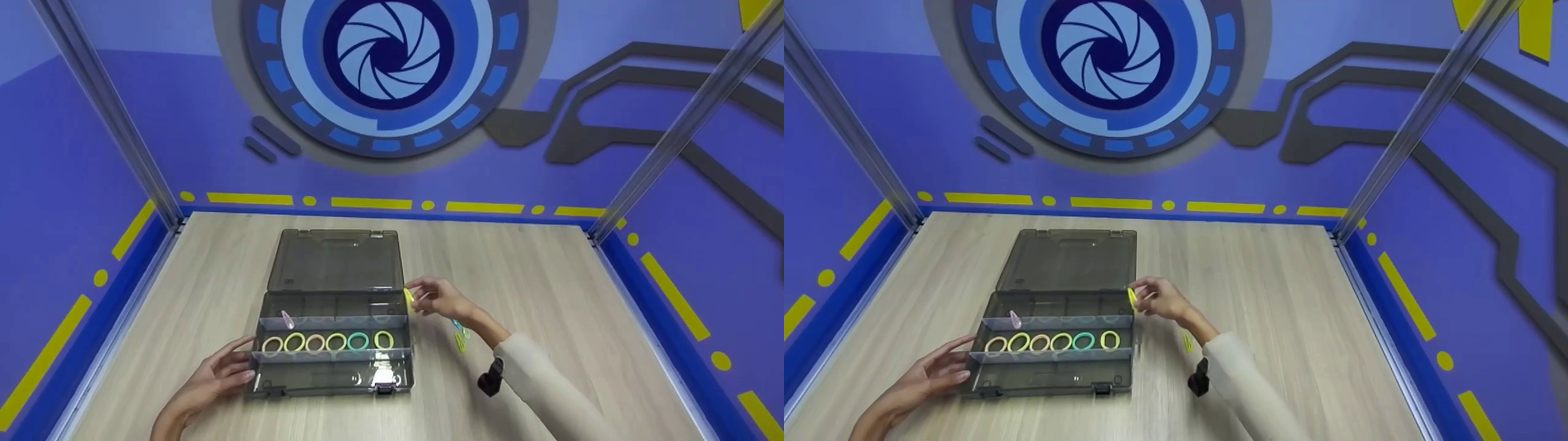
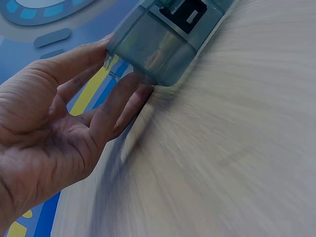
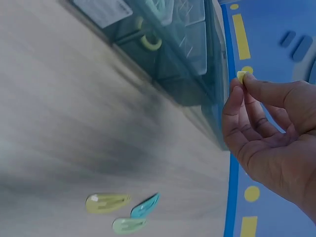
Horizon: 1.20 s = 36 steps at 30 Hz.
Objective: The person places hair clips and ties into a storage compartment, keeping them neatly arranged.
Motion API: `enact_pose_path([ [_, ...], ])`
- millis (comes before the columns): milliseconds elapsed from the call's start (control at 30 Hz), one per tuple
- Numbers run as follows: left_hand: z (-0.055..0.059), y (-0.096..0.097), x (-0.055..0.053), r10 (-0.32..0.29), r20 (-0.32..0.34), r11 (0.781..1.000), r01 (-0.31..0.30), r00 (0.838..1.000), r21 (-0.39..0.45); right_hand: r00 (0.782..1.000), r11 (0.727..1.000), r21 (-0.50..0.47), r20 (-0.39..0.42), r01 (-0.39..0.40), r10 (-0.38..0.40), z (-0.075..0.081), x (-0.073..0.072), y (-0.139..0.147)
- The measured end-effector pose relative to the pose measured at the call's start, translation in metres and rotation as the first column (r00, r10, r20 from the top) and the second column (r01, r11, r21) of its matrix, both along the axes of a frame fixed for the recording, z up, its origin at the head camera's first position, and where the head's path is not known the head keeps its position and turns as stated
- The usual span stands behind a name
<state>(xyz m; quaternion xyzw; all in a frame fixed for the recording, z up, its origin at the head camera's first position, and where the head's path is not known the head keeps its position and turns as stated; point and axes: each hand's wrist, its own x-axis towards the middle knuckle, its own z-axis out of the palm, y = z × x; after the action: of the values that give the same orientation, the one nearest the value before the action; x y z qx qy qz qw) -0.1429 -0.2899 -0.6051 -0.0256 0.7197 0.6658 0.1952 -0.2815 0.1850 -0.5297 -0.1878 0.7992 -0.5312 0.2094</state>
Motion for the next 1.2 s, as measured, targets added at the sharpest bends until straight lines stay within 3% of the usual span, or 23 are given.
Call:
enact_pose_path([
  [333,0.002,0.002,-0.002,-0.001,0.017,1.0,0.001,1.0,-0.021,0.998,0.997,-0.056,-0.044,-0.048,0.045,-0.001,-0.003,-0.038],
  [533,0.001,0.006,-0.003,0.011,0.049,1.0,-0.009,0.999,-0.03,0.999,0.995,-0.09,-0.018,-0.044,0.043,-0.007,0.001,-0.05],
  [800,0.002,-0.001,0.005,0.049,0.047,0.996,-0.046,0.998,-0.071,0.997,0.989,-0.124,-0.014,-0.076,0.075,-0.017,-0.001,-0.076],
  [967,0.002,-0.003,0.005,0.031,0.025,0.998,-0.03,0.999,-0.051,0.997,0.984,-0.168,-0.045,-0.062,0.055,-0.025,-0.002,-0.092],
  [1200,0.002,0.001,-0.001,0.023,0.023,0.999,-0.022,0.999,-0.036,0.991,0.988,-0.141,-0.125,-0.067,0.05,-0.03,-0.005,-0.106],
])
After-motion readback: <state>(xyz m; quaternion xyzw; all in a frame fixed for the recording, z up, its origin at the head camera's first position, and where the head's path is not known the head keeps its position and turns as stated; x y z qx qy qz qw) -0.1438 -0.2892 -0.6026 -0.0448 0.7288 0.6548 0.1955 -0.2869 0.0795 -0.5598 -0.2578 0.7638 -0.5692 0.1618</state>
